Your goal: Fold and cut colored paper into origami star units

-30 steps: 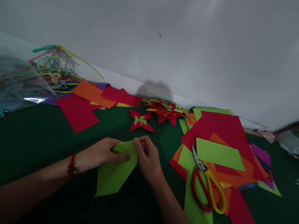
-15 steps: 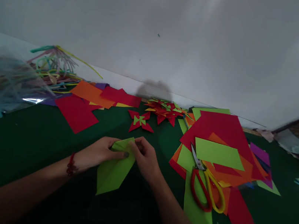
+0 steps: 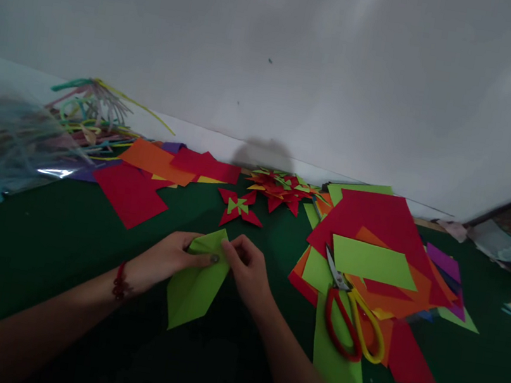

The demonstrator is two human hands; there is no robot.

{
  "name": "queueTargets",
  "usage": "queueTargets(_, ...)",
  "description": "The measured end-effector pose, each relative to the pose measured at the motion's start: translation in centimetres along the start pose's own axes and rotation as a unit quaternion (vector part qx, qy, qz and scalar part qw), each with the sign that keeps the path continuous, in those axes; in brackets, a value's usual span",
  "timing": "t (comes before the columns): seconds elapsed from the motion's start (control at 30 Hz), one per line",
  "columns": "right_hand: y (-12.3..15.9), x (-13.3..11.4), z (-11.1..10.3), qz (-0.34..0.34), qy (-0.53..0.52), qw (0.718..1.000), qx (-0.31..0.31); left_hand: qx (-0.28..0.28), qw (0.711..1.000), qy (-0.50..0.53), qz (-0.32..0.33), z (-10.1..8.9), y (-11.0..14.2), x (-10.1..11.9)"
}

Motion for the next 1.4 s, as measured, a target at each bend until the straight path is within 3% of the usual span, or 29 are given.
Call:
queueTargets(0.17,0.0,0.3,-0.1,-0.033,0.003,0.999,0.015,0.004,1.0,0.026,-0.012,0.3,0.0,0.2)
queueTargets(0.37,0.1,0.7,0.0,0.03,-0.098,0.995,-0.015,-0.014,0.998,0.05,-0.023,0.3,0.0,0.2)
queueTargets(0.47,0.0,0.3,-0.2,0.032,-0.058,0.997,-0.031,-0.035,0.999,0.018,-0.023,0.1,0.1,0.2)
queueTargets(0.57,0.0,0.0,-0.4,-0.007,0.004,1.0,-0.03,-0.057,0.998,-0.01,-0.028,0.1,0.2,0.2)
queueTargets(0.73,-0.1,0.1,-0.3,-0.037,0.052,0.998,-0.002,-0.041,0.999,-0.025,-0.005,0.3,0.1,-0.1)
queueTargets(0.87,0.0,0.1,-0.1,-0.036,0.045,0.998,0.006,-0.022,0.999,-0.027,0.0,0.4,0.0,-0.3)
queueTargets(1.07,0.2,-0.1,0.1,-0.011,0.017,1.0,-0.024,-0.048,0.998,-0.036,-0.006,0.1,0.2,-0.1)
queueTargets(1.23,0.2,0.2,0.2,-0.016,0.027,0.999,0.003,-0.028,0.995,-0.097,0.018,0.3,-0.1,-0.6)
queueTargets(1.4,0.0,0.5,0.0,-0.052,0.046,0.997,0.043,-0.031,0.994,-0.102,0.001,0.7,-0.5,-1.2)
Point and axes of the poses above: each hand's wrist, its own y-axis away from the middle knuckle, its own z-axis out of the palm, x = y × z, the point moved 1 cm from there along -y, towards the middle knuckle, and after that the axes turned 7 degrees about -y, right-handed, at the moved point
